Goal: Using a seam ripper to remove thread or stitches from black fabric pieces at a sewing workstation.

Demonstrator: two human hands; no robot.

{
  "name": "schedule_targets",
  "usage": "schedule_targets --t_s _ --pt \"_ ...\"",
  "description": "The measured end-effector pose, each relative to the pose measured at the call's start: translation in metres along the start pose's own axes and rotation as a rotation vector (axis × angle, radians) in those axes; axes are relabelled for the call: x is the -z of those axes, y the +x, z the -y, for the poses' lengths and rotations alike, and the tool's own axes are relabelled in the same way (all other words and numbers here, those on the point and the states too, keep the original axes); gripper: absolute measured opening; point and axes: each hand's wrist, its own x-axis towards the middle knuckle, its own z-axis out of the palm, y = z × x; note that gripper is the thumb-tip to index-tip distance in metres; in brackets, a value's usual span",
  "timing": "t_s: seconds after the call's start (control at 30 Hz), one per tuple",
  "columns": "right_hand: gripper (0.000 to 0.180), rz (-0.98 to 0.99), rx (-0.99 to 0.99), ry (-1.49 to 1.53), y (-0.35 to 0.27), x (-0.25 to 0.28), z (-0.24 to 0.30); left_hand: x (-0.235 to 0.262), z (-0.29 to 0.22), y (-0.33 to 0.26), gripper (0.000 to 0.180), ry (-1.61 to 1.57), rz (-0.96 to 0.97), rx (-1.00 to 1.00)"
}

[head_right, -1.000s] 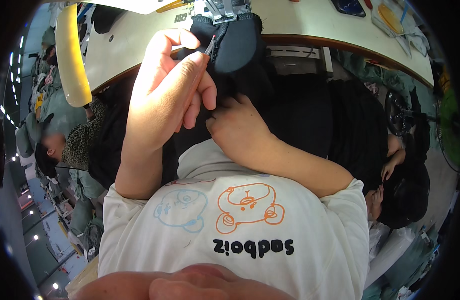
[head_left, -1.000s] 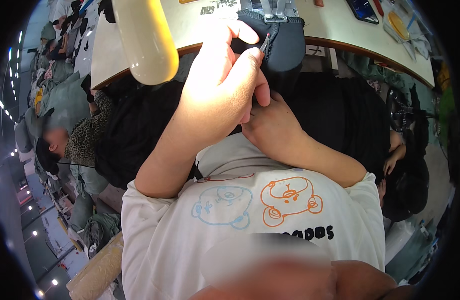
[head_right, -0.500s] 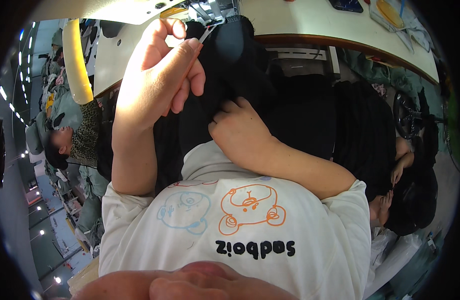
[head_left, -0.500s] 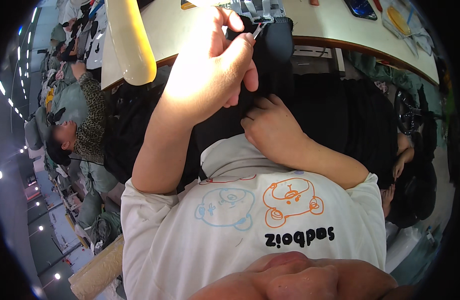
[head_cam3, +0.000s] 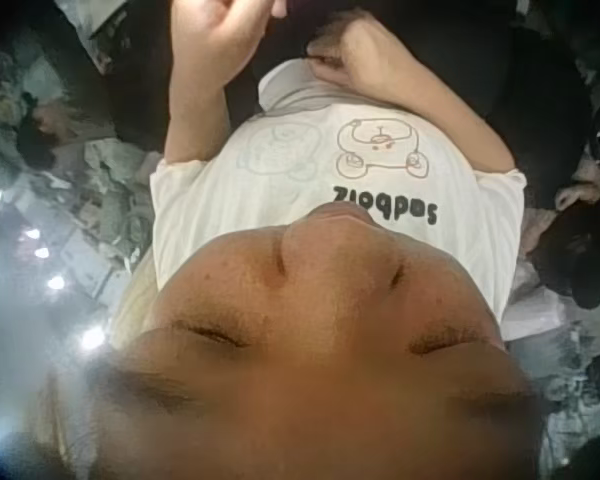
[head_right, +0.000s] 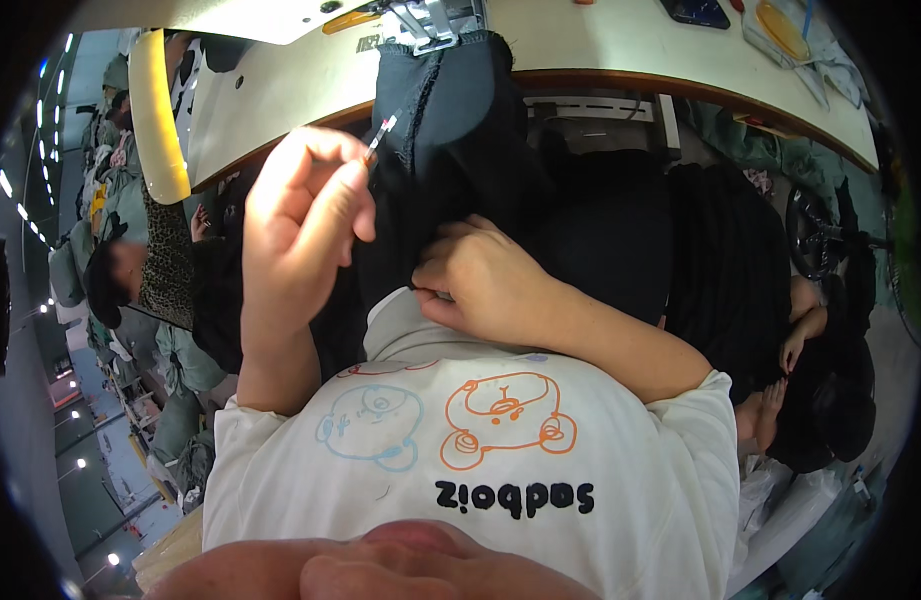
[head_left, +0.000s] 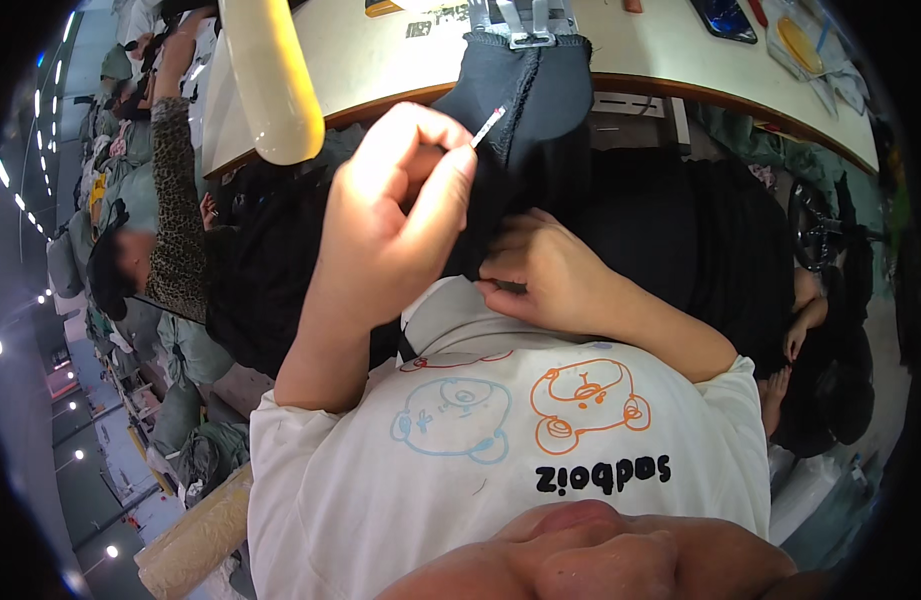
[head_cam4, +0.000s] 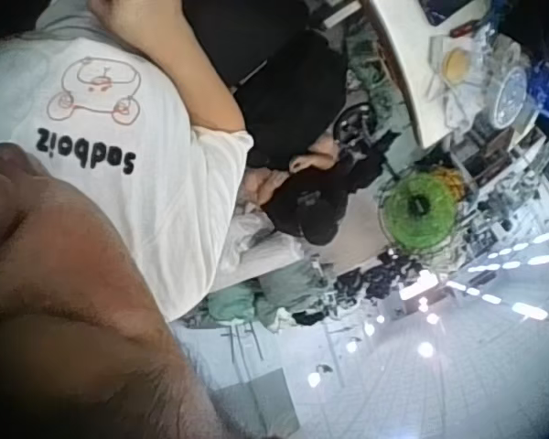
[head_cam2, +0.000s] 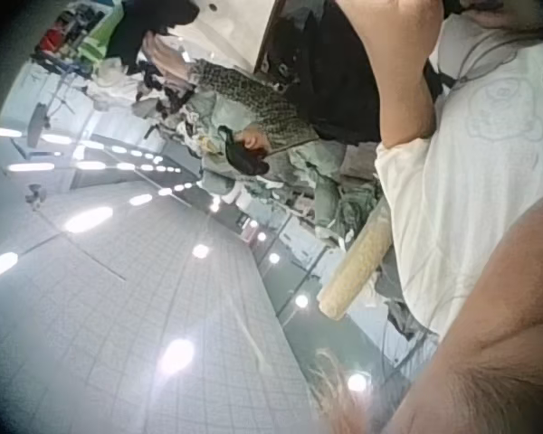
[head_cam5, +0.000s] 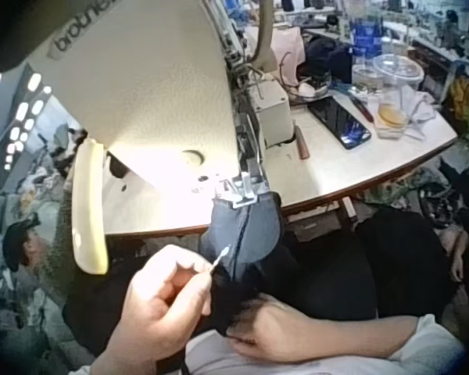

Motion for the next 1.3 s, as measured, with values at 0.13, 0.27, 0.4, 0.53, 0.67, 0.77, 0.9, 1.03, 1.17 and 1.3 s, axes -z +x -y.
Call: schedule_targets --t_s 0.13,0.27,0.4,0.53,0.67,0.77,0.9,1.03,1.17,1.3 --pt "0.012 0.015 0.076 0.294 0.009 -0.002 0.004 -0.001 0.024 -0.010 0.009 0.010 -0.048 -0.132" --pt "0.013 -0.071 0.136 0.496 0.008 -0.012 0.000 0.001 0.029 -0.010 0.008 0.076 -0.074 -0.099" --pt "0.013 -0.141 0.065 0.616 -0.007 -0.001 0.000 0.003 0.034 -0.006 0.008 0.106 -0.039 -0.312" --pt "0.018 -0.101 -0.130 0.903 -0.031 0.011 0.011 -0.006 0.031 0.004 0.020 0.118 0.196 -0.739" --pt "0.014 -0.159 -0.286 1.159 -0.043 0.031 0.026 -0.004 0.042 0.004 0.012 0.113 0.389 -0.559" --pt "0.009 -0.224 -0.313 1.168 -0.044 0.041 0.028 0.002 0.051 -0.003 0.006 -0.006 0.424 -0.491" --pt "0.008 -0.392 -0.352 0.734 -0.030 0.046 0.040 0.005 0.059 -0.016 0.007 -0.169 0.305 -0.329" --pt "0.014 -0.451 -0.235 0.339 -0.016 0.035 0.032 0.007 0.074 -0.023 0.005 -0.476 0.153 -0.185" --pt "0.016 -0.480 -0.192 0.119 -0.004 0.017 0.026 0.015 0.074 -0.028 0.005 -0.725 0.177 0.025" --pt "0.012 -0.560 -0.220 0.220 -0.007 0.022 0.018 0.021 0.072 -0.021 0.005 -0.641 0.156 -0.002"
